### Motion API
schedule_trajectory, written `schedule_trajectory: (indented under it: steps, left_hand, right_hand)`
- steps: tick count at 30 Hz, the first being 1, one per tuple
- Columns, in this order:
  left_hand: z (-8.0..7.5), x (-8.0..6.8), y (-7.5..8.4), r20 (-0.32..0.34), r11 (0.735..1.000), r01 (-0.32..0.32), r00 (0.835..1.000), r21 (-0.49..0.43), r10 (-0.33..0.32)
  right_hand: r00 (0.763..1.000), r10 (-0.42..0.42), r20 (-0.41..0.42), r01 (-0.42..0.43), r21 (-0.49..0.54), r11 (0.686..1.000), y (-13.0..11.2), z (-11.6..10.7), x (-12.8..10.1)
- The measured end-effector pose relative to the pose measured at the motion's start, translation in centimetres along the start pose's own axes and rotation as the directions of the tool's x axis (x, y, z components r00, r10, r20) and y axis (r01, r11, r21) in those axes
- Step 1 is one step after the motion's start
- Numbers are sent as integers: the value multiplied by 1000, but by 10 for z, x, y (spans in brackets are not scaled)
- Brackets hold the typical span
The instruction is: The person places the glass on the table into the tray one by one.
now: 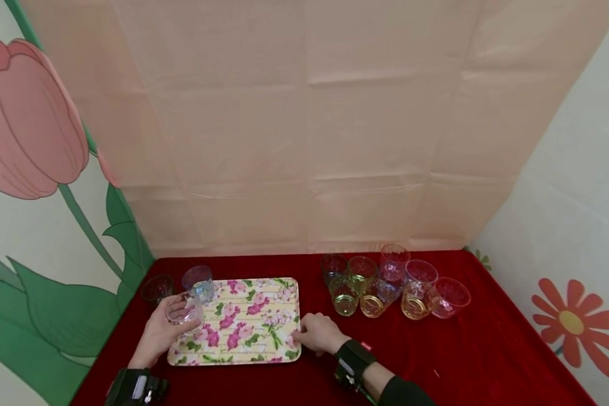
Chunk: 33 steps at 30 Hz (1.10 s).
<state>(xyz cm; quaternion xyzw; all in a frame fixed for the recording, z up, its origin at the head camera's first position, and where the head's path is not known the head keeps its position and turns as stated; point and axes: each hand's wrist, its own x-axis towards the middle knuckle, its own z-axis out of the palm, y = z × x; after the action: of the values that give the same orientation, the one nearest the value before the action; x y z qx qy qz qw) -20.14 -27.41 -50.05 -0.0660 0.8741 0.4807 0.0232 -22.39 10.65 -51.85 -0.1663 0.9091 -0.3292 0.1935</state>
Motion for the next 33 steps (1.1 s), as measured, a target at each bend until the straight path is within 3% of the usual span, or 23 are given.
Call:
schedule_trajectory:
  steps: [6,20,33]
  left_hand:
    - [5,4,-2,-21,999,21,1000,26,-21]
    - [8,11,-4,-66,992,-7,998,126,15]
    - [1,6,4,-32,991,-4,999,134,9]
  right_hand:
    - [1000,-11,-9,11,-8,1000,0,1,0]
    - [1000,-15,-15,15,-10,1000,2,2,2]
    - [1000,-24,-13,24,-11,1000,2,1,1]
